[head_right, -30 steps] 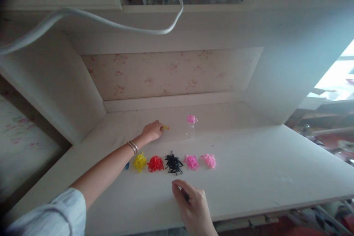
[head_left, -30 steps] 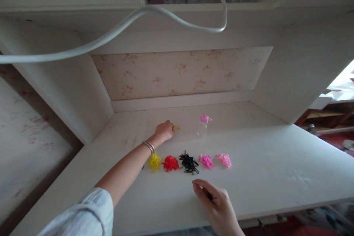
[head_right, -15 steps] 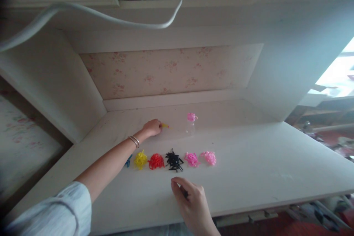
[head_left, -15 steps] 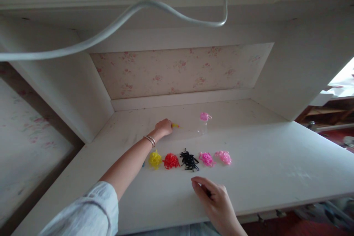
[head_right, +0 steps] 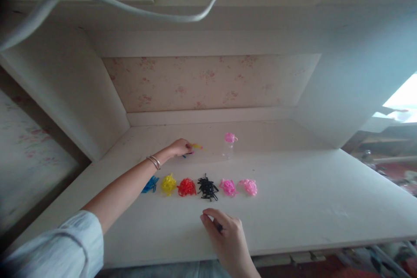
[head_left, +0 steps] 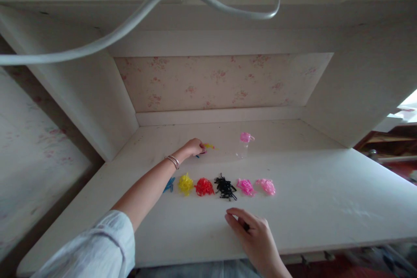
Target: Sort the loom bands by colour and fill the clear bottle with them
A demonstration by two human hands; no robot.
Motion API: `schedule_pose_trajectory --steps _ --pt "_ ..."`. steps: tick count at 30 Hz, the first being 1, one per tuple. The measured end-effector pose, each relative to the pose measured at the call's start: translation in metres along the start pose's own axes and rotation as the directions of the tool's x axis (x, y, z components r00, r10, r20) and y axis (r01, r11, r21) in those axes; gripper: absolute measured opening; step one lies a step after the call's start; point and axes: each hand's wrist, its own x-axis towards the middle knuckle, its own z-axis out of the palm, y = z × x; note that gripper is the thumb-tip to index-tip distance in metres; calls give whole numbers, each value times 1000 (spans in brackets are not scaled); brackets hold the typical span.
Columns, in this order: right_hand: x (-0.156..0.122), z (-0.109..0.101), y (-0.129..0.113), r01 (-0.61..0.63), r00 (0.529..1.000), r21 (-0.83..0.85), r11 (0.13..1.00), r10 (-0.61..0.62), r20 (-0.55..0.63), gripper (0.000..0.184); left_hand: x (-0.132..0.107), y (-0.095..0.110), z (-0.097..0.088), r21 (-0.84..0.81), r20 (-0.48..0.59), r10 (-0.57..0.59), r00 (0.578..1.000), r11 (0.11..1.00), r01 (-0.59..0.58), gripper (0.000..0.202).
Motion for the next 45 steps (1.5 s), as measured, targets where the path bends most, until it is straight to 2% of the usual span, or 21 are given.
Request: schedule_pose_trajectory --steps 8,11,16,23,35,41,45 --pt "0 1 0 40 999 -66 997 -40 -4 32 -7 -7 0 -91 -41 -11 999 996 7 26" --pt "0 2 1 41 999 -74 996 -41 4 32 -8 -8 -1 -105 -57 -32 998 994 26 22" --pt "0 2 -2 56 998 -82 995 -56 12 33 -8 -6 0 -110 -77 -34 996 994 26 17" --pt "0 1 -5 58 998 -69 996 -58 -1 32 -8 1 3 -116 -53 -16 998 993 10 15" --pt "0 -1 -4 46 999 -46 998 -45 19 32 -7 -1 -3 0 -106 17 994 1000 -17 18" --pt "-1 -1 -6 39 999 -41 998 -38 19 32 -10 -1 -3 76 -80 60 995 996 -54 18" --pt "-1 -3 -10 30 999 -45 999 -28 33 32 -13 0 1 139 -74 48 996 990 -38 22"
